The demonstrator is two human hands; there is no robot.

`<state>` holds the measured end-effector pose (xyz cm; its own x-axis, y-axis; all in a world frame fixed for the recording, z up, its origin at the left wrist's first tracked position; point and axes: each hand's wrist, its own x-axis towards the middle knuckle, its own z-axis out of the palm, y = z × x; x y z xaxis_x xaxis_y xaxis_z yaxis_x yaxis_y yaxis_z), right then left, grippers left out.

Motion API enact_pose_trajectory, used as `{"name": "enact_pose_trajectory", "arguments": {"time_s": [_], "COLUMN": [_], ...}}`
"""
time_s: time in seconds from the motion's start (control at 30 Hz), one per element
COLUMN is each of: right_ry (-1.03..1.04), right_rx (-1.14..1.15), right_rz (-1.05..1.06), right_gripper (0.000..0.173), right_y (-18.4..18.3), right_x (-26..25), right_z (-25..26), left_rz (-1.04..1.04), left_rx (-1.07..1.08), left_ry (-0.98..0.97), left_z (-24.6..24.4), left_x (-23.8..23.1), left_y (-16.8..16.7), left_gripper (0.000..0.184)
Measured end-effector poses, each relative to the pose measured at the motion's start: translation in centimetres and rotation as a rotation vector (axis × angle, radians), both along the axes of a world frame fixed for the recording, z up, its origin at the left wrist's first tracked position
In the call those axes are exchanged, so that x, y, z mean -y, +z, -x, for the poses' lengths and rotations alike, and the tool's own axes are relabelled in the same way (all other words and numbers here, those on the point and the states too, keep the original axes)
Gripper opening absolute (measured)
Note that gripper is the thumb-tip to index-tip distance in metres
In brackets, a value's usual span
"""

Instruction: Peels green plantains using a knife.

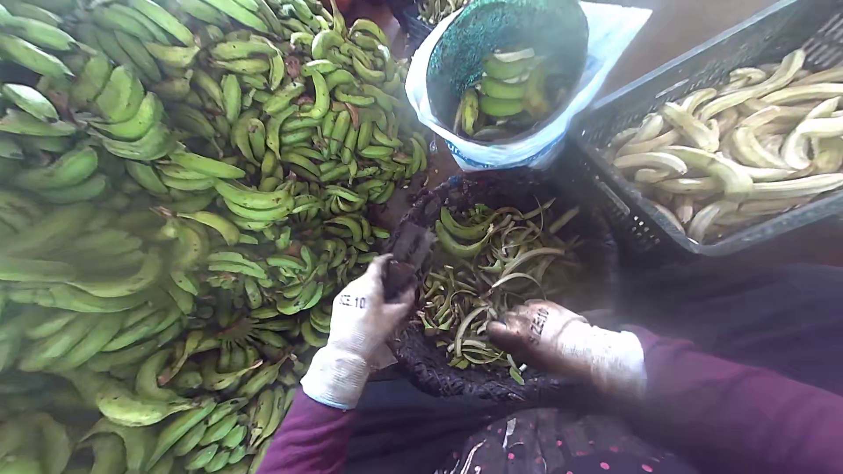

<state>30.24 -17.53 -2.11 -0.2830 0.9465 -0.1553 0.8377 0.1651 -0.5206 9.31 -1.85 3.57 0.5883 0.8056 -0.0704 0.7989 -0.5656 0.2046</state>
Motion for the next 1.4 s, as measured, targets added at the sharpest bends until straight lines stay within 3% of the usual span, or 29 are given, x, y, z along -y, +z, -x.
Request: {"name": "enact_pose_trajectory", "arguments": {"time_s": [0.1,0.27,0.33,0.43,0.53,0.63,0.8,0.97,1.07,1.13,1.27,1.4], "right_ry": [-0.151,-0.285,-0.375,-0.580,-0.939,-1.056,-1.001,-0.984,-0.960,-0.920,-0.940,-0.882], "right_rx": [-0.011,-0.147,-0.312,-0.757,-1.158,-1.318,-1.201,-1.152,-1.099,-0.964,-0.813,-0.847], "right_rz": [0.334,0.631,0.624,0.549,0.574,0.610,0.592,0.597,0.575,0.569,0.496,0.316], "right_gripper": [0.028,0.051,0.055,0.055,0.044,0.041,0.053,0.057,0.058,0.068,0.075,0.063], "right_y": [0.1,-4.8,-5.7,-7.0,-5.4,-5.2,-5.4,-5.4,-5.6,-5.1,-3.9,-3.0], "right_x": [-0.8,-0.5,-0.3,0.1,-0.1,-0.4,-1.7,-2.3,-2.4,-2.4,-2.1,-0.9], "right_z": [0.3,-0.1,-0.6,-0.9,-0.3,-1.1,-1.4,-2.0,-2.2,-2.5,-2.8,-2.1], "left_rz": [0.095,0.717,0.981,1.263,1.146,1.015,0.777,0.655,0.633,0.598,0.535,0.514], "left_rx": [0.116,0.462,0.571,0.665,0.639,0.675,0.386,0.333,0.492,0.665,0.898,1.160], "left_ry": [0.142,0.407,0.472,0.419,0.385,0.613,0.829,1.043,1.067,1.048,0.877,0.734], "left_z": [-0.3,-2.7,-4.0,-7.3,-9.7,-11.0,-13.5,-15.0,-15.0,-14.8,-12.9,-8.9], "left_x": [0.5,1.9,3.3,5.4,4.0,-0.9,-7.9,-9.3,-8.1,-7.1,-5.9,-4.8], "left_y": [-2.1,-9.2,-10.8,-9.1,-8.5,-13.2,-23.1,-27.7,-26.5,-25.1,-19.3,-13.0], "left_gripper": [0.061,0.056,0.053,0.049,0.046,0.049,0.063,0.072,0.074,0.075,0.077,0.071]}}
